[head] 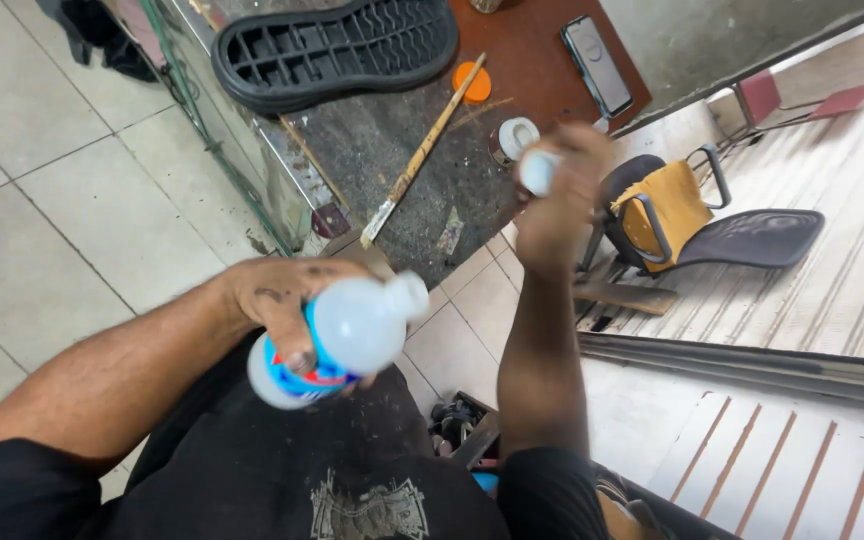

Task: Applying adhesive to a replacement shoe sole using a brush and refilling the glue container.

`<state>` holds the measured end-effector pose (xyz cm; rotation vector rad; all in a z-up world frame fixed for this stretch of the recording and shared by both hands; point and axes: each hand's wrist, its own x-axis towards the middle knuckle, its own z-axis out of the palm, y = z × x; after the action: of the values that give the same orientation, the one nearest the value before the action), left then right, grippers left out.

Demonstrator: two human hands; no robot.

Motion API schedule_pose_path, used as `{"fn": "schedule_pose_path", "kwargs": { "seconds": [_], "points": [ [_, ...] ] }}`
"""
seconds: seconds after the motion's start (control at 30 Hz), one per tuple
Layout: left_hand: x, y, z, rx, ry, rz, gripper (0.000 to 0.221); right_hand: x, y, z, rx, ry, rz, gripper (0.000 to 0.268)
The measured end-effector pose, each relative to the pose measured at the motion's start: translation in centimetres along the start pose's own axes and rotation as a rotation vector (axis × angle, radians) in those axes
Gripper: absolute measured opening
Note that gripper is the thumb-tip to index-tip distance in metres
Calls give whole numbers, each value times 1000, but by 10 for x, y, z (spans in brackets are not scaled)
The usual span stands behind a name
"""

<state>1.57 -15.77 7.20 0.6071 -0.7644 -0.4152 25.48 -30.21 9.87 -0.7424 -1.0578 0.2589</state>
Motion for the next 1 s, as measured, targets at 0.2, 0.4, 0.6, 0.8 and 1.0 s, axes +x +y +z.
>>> {"fn": "schedule_pose_path", "kwargs": {
  "seconds": [0.2, 0.4, 0.6, 0.8, 1.0],
  "points": [
    [-31, 13, -20, 782, 726, 91, 82, -21, 55, 11, -1576, -414, 455, 36],
    [-34, 23, -12, 928, 876, 62, 85, -22, 19, 65, -968, 89, 151, 39],
    [-40, 31, -1, 976, 884, -183, 75, 8, -49, 138, -957, -517, -146, 23],
    [-34, 34, -1, 965, 887, -329, 71, 32, -69, 129, -924, -710, -4, 23],
    [21, 85, 29, 1096, 851, -756, 66, 59, -85, 104, -851, -926, 134, 26]
  ]
}}
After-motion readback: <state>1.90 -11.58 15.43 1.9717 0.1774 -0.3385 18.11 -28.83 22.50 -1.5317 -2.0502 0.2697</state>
